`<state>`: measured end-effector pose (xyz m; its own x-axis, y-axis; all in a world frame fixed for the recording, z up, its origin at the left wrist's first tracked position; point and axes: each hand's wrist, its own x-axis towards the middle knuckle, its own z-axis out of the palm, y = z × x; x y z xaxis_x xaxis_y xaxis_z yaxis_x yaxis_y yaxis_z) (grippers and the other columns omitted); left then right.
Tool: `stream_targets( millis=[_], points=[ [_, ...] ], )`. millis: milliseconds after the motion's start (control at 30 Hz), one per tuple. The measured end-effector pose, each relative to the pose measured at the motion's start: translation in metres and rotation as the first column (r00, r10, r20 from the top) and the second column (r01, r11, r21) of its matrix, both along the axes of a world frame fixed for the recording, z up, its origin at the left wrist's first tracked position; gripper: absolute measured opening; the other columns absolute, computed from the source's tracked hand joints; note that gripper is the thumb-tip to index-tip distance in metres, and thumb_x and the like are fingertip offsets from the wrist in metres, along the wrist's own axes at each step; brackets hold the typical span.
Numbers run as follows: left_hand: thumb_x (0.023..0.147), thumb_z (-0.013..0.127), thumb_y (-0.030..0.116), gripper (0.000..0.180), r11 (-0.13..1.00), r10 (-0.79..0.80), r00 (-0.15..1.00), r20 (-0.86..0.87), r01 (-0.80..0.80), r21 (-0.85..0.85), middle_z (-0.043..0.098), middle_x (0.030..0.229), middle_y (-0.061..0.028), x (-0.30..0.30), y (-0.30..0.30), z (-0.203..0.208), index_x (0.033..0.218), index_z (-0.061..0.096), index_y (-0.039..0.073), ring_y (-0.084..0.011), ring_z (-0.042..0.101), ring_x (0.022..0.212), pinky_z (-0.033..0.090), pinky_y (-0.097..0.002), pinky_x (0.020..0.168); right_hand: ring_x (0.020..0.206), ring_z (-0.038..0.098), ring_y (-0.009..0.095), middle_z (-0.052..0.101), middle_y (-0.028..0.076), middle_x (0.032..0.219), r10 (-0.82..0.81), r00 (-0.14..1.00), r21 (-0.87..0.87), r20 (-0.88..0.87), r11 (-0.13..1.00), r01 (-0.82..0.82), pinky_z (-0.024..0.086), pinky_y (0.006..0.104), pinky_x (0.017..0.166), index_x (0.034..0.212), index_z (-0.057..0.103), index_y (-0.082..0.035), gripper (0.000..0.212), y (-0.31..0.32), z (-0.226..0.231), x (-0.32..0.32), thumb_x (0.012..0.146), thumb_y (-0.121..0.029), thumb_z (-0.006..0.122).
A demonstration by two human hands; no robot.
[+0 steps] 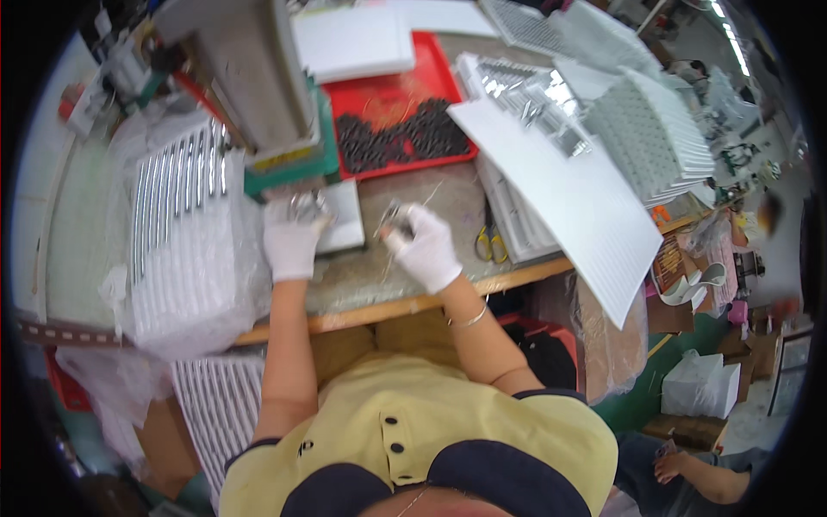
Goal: Assembling small metal components using a pneumatic press at a factory workbench.
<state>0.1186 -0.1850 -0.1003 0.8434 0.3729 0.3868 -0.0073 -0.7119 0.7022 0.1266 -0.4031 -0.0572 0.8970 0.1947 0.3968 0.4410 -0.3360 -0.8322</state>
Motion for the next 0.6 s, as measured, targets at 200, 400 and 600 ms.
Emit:
stream_targets(
  millis=[200,400,600],
  points=[
    [0.079,0.06,0.021,0.025,0.994,0.109,0.994,0.008,-0.109,-0.001,0.065,0.086,-0.0163,0.0,-0.009,0.023,0.094,0.06,0.001,-0.0298,0.062,0.073,0.048,-0.0348,0.063,0.067,0.06,0.028,0.061,0.014,0.075,0.001,1.0,-0.188,0.011,0.982,0.001,0.048,0.0353,0.064,0.081,0.06,-0.004,0.021,0.024,-0.002,0.025,0.073,-0.021,0.068],
    [0.085,0.058,0.015,0.02,0.602,0.001,0.998,0.07,0.055,-0.797,0.063,0.076,-0.0086,-0.054,0.007,0.019,0.097,0.053,0.0,-0.0042,0.049,0.047,0.035,-0.0174,0.037,0.075,0.063,0.023,0.066,0.012,0.082,0.091,0.991,-0.232,-0.093,0.966,-0.111,0.049,0.0305,0.07,0.092,0.064,-0.004,0.03,0.079,-0.029,0.048,0.075,-0.027,0.068],
    [0.089,0.054,0.017,0.017,0.477,0.005,0.998,0.058,0.049,-0.878,0.062,0.073,-0.0061,-0.085,0.008,0.028,0.095,0.052,0.002,-0.004,0.046,0.046,0.033,-0.0164,0.037,0.077,0.065,0.021,0.067,0.013,0.086,0.108,0.991,-0.31,-0.078,0.942,-0.127,0.049,0.0289,0.071,0.096,0.063,-0.003,0.032,0.095,-0.031,0.042,0.075,-0.026,0.07]
  ],
)
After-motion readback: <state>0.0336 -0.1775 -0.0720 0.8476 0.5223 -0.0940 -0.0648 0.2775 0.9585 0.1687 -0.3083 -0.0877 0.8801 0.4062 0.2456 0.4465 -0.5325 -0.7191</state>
